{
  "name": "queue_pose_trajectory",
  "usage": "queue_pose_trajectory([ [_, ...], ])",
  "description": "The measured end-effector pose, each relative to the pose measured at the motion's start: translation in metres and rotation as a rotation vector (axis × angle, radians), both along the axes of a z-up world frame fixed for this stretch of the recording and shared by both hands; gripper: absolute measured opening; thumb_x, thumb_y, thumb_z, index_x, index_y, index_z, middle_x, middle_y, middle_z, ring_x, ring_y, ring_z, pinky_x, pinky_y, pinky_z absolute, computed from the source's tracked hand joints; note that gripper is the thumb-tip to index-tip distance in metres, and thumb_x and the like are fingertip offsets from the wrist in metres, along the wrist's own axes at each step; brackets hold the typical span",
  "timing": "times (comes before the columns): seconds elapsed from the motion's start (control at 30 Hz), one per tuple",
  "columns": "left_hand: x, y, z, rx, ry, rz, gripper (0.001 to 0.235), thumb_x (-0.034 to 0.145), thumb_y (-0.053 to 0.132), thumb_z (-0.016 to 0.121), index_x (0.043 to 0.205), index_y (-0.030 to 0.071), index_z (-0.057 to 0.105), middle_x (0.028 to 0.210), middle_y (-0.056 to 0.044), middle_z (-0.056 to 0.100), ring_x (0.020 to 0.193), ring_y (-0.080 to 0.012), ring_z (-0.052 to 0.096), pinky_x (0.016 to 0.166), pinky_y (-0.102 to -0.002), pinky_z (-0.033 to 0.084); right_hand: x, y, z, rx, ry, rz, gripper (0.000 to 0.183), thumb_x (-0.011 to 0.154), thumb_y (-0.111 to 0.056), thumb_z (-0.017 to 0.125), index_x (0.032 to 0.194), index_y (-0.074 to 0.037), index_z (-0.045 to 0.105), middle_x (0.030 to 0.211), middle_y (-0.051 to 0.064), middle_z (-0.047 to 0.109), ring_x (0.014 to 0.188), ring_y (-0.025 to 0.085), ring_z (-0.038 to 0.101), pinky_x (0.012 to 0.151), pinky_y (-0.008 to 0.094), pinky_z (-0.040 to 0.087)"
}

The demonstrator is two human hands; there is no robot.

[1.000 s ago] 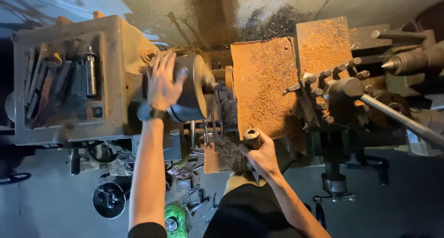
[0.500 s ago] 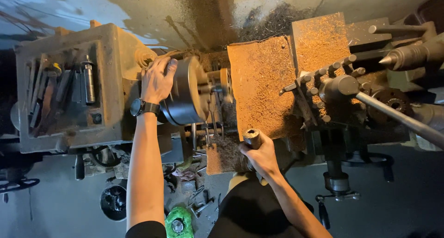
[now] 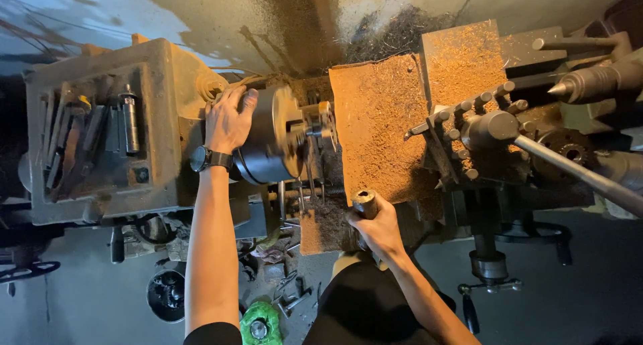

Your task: The person carries a round metal part across the workshop to a lathe, mounts it in the chuck, and tightens it. They then operate the lathe, turning a cylindrical metal component while holding another part, and work the machine controls as the piece spins.

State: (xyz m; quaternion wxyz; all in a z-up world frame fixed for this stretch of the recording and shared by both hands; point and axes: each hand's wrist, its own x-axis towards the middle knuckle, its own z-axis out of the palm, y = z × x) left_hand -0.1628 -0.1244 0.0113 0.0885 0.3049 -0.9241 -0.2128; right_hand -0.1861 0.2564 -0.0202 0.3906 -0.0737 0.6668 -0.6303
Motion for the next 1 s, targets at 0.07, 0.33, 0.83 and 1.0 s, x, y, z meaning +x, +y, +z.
queue_pose_trajectory([
  [0.07, 0.0, 0.001, 0.001, -0.02, -0.011, 0.002, 0.074, 0.102, 0.066, 0.04, 0.133, 0.003, 0.065, 0.141, -0.016, 0.061, 0.128, -0.0391, 0.056, 0.112, -0.06, 0.029, 0.0, -0.001, 0.0, 0.001, 0.007, -0.001, 0.018, 0.075, 0.001, 0.075, 0.09, -0.004, 0.066, 0.078, -0.001, 0.066, 0.071, 0.01, 0.059, 0.066, 0.028, 0.05],
  [0.33, 0.056, 0.066, -0.018, -0.374, 0.175, -0.054, 0.061, 0.112, 0.047, 0.049, 0.144, -0.004, 0.057, 0.161, -0.019, 0.048, 0.154, -0.0389, 0.041, 0.132, -0.059, 0.021, -0.002, -0.002, -0.008, -0.021, -0.071, 0.013, 0.022, 0.075, 0.001, 0.076, 0.095, -0.004, 0.067, 0.083, -0.004, 0.066, 0.074, 0.008, 0.058, 0.066, 0.026, 0.05],
  [0.83, -0.021, 0.046, 0.034, -0.131, -0.384, -0.326, 0.12, 0.062, 0.053, 0.087, 0.15, -0.01, 0.036, 0.157, -0.03, 0.032, 0.146, -0.0489, 0.028, 0.113, -0.074, 0.016, -0.053, -0.036, -0.02, -0.293, -0.022, -0.027, 0.025, 0.071, 0.005, 0.07, 0.094, -0.002, 0.061, 0.091, 0.004, 0.066, 0.086, 0.015, 0.066, 0.078, 0.029, 0.056],
  [1.0, -0.085, -0.021, 0.011, 0.215, -0.655, -0.367, 0.104, 0.059, 0.053, 0.086, 0.142, 0.0, 0.053, 0.147, -0.021, 0.056, 0.141, -0.0371, 0.051, 0.123, -0.062, 0.035, -0.099, -0.073, -0.023, -0.437, 0.032, -0.33, 0.028, 0.079, -0.005, 0.074, 0.103, -0.005, 0.06, 0.087, 0.007, 0.067, 0.075, 0.016, 0.068, 0.069, 0.031, 0.059],
])
